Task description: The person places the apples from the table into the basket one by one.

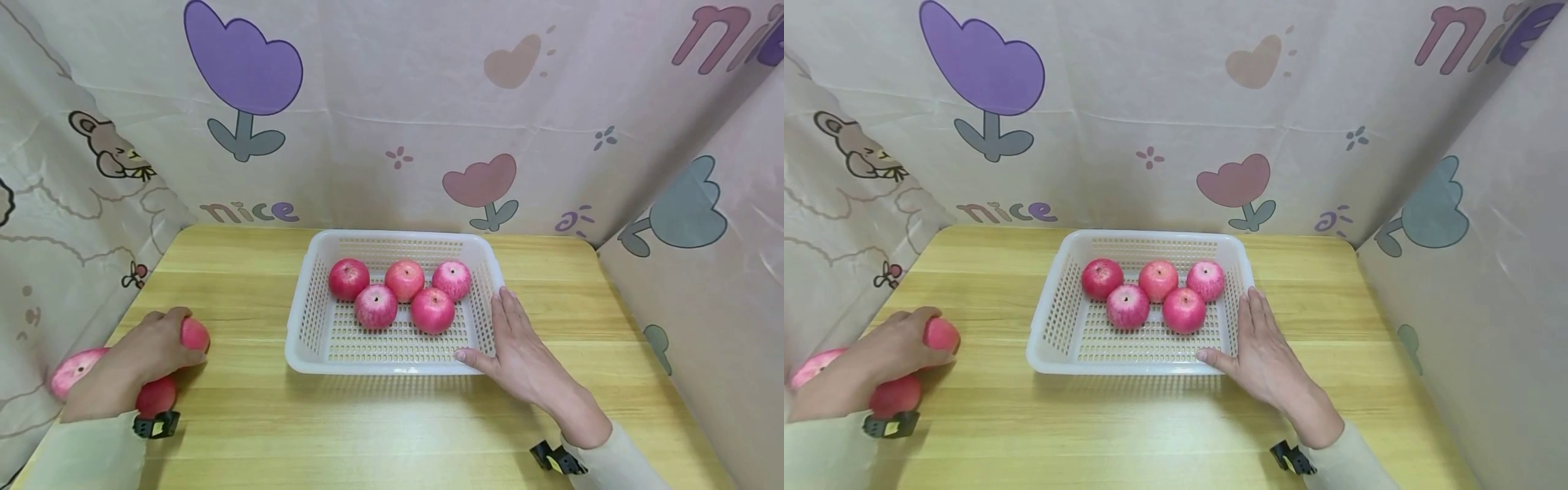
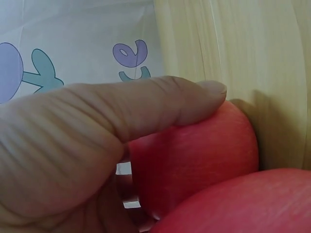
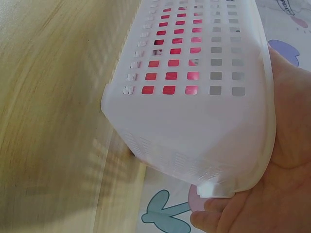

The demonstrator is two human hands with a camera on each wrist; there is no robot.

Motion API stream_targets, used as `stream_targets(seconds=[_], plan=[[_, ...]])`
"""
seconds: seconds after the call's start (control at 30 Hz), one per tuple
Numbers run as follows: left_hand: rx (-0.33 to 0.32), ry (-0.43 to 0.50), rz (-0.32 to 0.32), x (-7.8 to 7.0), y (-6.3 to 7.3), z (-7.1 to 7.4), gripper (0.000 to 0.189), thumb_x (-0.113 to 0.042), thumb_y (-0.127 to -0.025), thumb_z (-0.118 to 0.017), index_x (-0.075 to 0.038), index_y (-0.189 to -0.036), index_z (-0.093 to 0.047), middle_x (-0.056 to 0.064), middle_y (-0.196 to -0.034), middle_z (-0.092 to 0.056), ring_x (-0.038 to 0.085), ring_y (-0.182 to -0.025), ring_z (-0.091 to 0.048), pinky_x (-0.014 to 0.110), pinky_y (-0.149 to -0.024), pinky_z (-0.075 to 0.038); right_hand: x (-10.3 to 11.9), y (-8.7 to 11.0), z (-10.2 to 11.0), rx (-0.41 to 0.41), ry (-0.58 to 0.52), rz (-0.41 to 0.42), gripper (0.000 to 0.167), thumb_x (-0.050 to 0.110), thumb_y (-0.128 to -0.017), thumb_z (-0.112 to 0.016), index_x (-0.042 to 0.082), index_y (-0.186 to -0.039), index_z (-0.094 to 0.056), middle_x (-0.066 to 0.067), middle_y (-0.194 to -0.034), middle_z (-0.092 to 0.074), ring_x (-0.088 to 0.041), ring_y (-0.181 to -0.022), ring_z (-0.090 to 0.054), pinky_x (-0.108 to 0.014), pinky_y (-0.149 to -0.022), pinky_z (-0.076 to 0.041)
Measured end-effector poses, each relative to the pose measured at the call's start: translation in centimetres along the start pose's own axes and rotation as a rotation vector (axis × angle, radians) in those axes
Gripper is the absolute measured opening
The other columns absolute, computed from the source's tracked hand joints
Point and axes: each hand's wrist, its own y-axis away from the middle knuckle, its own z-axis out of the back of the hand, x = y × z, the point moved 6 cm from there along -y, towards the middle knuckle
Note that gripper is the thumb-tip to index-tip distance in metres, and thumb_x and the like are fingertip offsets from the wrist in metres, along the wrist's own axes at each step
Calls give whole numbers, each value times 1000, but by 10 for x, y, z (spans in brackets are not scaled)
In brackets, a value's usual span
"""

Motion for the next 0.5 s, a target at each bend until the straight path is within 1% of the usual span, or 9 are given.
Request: stream_targets(seconds=[0.13,0.3,0.4,0.5], plan=[[-37,-6,-31,-1,2,3,97,-29,-79,-87,22,-142,-34,51,-119,-42,56,-97,-56,72,-83,-52,0,0,0,-1,1,-2,124,78,-93,-59,-9,-165,-7,-27,-175,4,-47,-162,-1,-65,-128,-18],[-95,-1,-48,-8,7,10,94,-30,-80,-85,18,-143,-35,49,-118,-43,56,-95,-55,74,-82,-52,0,0,0,-3,2,-2,125,79,-92,-58,-9,-165,-8,-27,-175,3,-47,-162,-3,-66,-127,-19],[-146,8,-72,-17,13,17,90,-30,-81,-84,15,-143,-37,47,-117,-45,56,-95,-56,73,-80,-52,0,0,0,-5,2,-1,124,78,-93,-59,-9,-165,-8,-28,-175,3,-47,-162,-3,-66,-127,-19],[-199,24,-109,-31,19,26,87,-30,-82,-85,11,-144,-40,47,-119,-46,56,-95,-57,73,-80,-51,0,1,0,-4,-1,-2,124,78,-93,-59,-9,-165,-8,-28,-175,3,-48,-162,-3,-66,-127,-19]])
